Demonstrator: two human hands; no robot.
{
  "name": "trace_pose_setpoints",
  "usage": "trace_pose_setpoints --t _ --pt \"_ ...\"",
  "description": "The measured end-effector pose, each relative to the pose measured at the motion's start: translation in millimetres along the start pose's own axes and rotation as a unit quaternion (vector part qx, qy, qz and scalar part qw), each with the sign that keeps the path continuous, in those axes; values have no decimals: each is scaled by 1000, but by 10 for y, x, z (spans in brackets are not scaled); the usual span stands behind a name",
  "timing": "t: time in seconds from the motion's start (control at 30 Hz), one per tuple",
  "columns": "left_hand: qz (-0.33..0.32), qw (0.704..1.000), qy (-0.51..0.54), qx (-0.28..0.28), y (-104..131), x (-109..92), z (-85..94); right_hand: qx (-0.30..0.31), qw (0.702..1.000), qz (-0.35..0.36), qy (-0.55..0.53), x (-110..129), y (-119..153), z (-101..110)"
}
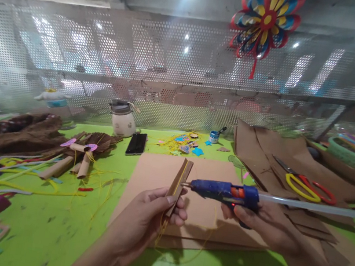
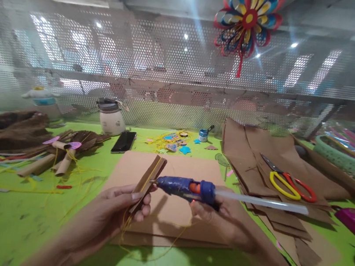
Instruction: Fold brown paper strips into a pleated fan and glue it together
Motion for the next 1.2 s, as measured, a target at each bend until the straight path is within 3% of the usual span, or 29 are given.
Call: trace_pose_setpoints --t 0.1,0.27,0.37,0.63,0.8,0.87,1.0,1.2 --pt "5 1000 4 -8 0 10 9 -29 999 8 12 38 -28 57" --pt "-1 1000 -5 -4 -4 4 -2 28 999 8 29 7 -9 -22" --pt "-2 1000 -4 -5 -5 6 7 25 999 12 26 22 -5 -17" --pt "5 1000 13 -11 8 5 31 -60 998 22 25 -14 -75 168" --pt "-1 1000 5 -26 11 -17 53 -205 976 16 65 -229 -163 493" --pt "-4 1000 2 -29 3 -22 69 -231 967 21 106 -288 -202 548" --pt "-37 998 3 -51 -38 -51 172 -226 962 26 149 -356 -330 537" --pt "-43 997 25 -59 -103 11 250 -137 917 -25 375 -498 -743 438"
Point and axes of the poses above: each hand's wrist, its own y-axis away from the middle knuckle, its own z-axis out of the back of the hand, x = y × z, the point moved 9 cm from there along -y, towards the middle knuckle, and after that the axes turned 9 degrees about -y, right-handed, at the moved point
